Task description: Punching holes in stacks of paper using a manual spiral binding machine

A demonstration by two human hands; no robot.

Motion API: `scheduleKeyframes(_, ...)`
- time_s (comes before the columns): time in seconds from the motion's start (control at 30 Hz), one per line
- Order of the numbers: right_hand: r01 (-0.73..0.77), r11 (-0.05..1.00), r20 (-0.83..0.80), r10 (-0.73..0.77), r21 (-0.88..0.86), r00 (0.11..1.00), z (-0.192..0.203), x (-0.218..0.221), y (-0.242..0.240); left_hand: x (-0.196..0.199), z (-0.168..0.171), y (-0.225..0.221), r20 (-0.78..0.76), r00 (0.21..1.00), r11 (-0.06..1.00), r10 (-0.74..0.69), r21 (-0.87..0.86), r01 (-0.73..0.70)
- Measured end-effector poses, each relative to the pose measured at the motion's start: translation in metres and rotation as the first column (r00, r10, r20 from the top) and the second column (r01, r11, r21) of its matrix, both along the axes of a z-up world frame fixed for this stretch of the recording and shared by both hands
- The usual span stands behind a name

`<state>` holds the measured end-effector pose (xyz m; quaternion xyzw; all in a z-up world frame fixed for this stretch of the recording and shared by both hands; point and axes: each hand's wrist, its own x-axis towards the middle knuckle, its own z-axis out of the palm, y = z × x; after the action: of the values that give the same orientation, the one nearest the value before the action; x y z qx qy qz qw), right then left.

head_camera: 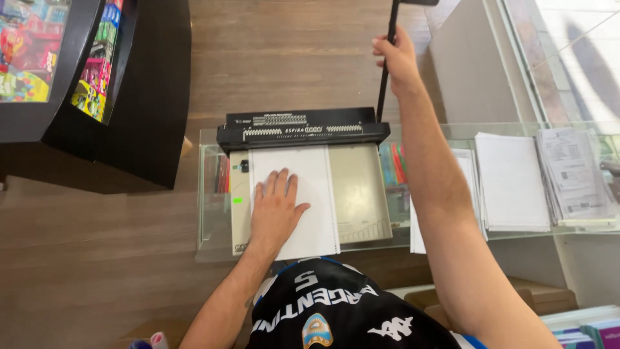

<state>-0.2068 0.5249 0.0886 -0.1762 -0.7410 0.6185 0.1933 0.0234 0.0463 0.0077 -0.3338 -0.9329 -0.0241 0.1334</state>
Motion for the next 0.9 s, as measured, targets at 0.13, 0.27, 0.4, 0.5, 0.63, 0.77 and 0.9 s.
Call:
scheduleKeyframes(0.13, -0.011, 0.999, -0.002, 0.011, 0.051, 1.000, 0.062, 0.065, -0.040, 0.000, 0.003, 0.000, -0.007, 1.000, 0.999, 0.015, -0.048, -0.016)
scheduleKeyframes(0.27, -0.014, 0.998, -0.091, 0.020, 0.067, 0.996, 0.072, 0.099, -0.049, -0.001, 0.006, 0.002, -0.013, 1.000, 1.000, -0.019, 0.014, 0.020)
scheduleKeyframes(0.4, 0.042, 0.997, -0.064, -0.037, 0.066, 0.997, 0.076, 0.127, -0.057, -0.004, -0.010, 0.000, 0.008, 0.997, 0.997, -0.076, -0.019, 0.076)
scheduleKeyframes(0.5, 0.075, 0.997, -0.214, -0.067, 0.027, 0.975, 0.036, 0.125, -0.031, -0.007, -0.012, -0.004, -0.005, 0.991, 0.989, -0.130, 0.073, 0.130)
scheduleKeyframes(0.63, 0.117, 0.978, -0.329, -0.054, 0.173, 0.943, 0.051, 0.176, -0.054, -0.014, -0.008, 0.004, 0.048, 0.990, 0.990, -0.135, 0.049, 0.133)
scheduleKeyframes(0.77, 0.099, 0.984, -0.392, -0.034, 0.148, 0.920, 0.037, 0.238, -0.091, -0.022, -0.013, -0.001, 0.154, 0.978, 0.990, -0.139, 0.000, 0.141)
scheduleKeyframes(0.9, 0.134, 0.974, -0.426, -0.043, 0.184, 0.904, 0.010, 0.310, -0.127, -0.020, -0.006, -0.002, 0.166, 0.974, 0.987, -0.153, -0.015, 0.157)
